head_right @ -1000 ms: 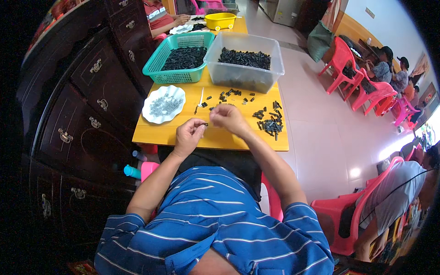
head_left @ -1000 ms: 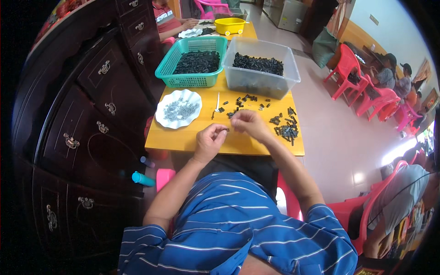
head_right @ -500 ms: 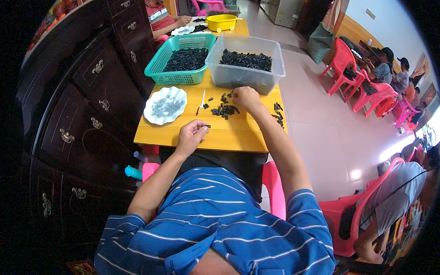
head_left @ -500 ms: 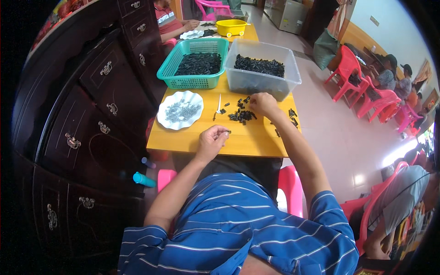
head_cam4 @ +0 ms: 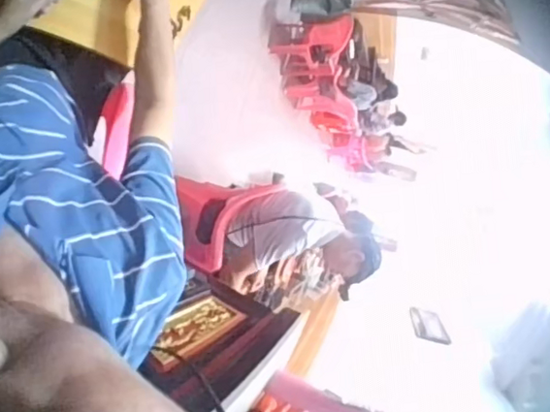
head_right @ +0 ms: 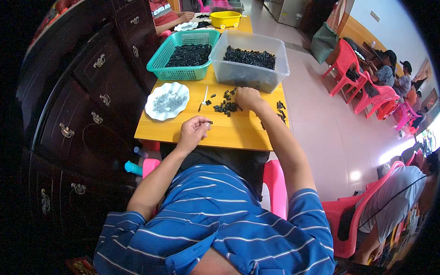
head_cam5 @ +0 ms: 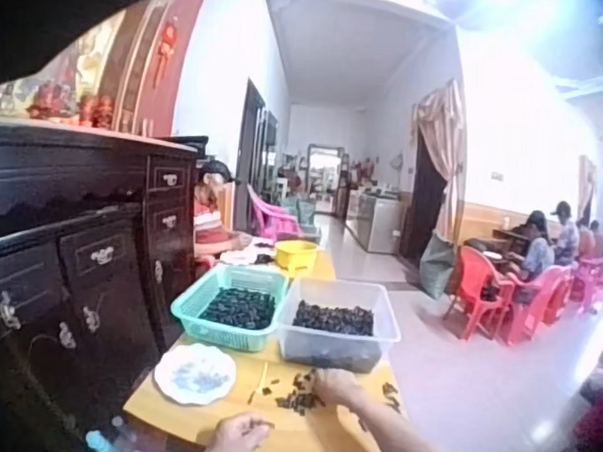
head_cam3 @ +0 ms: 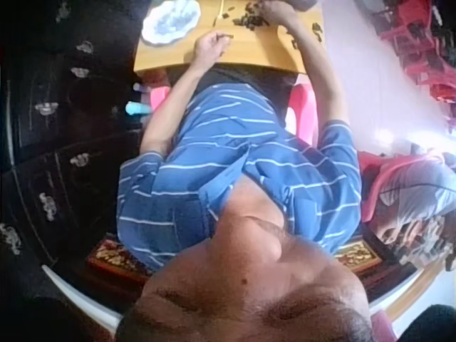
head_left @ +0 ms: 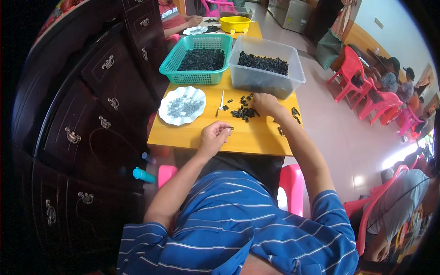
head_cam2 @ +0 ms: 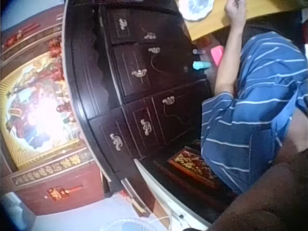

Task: The person assembles small black plastic parts by fitting small components together by hand at a table.

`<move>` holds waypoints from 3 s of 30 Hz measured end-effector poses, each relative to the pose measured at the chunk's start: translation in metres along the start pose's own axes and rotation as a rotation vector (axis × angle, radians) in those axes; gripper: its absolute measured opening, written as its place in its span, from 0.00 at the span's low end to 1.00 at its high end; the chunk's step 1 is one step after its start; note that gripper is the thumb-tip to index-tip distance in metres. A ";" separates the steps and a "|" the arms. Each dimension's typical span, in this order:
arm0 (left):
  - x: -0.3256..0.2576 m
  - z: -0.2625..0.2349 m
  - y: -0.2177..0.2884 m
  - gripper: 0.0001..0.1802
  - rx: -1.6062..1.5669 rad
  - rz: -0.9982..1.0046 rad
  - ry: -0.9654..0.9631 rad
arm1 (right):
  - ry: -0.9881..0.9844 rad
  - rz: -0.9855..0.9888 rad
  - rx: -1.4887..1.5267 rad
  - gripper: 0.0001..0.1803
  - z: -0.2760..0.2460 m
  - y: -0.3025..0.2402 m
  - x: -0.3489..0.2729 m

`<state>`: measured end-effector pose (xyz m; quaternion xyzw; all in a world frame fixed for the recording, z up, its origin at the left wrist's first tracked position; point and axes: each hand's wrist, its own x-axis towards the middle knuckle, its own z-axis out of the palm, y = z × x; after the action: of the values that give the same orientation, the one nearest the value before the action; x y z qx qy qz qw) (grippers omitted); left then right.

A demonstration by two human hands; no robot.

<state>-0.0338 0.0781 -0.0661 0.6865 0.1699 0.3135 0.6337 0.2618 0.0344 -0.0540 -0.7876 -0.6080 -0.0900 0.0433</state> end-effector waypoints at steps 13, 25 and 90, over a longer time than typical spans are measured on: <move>-0.004 -0.001 0.002 0.08 -0.090 -0.023 -0.025 | 0.157 -0.135 0.853 0.07 -0.073 -0.077 -0.072; -0.005 -0.001 0.004 0.06 -0.108 -0.014 -0.098 | 0.024 0.012 1.405 0.05 -0.043 -0.108 -0.101; -0.013 0.011 0.003 0.06 -0.053 0.082 -0.018 | -0.063 0.135 1.797 0.05 -0.027 -0.115 -0.109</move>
<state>-0.0371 0.0609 -0.0662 0.6789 0.1274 0.3374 0.6396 0.1222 -0.0443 -0.0534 -0.4929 -0.4026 0.4434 0.6312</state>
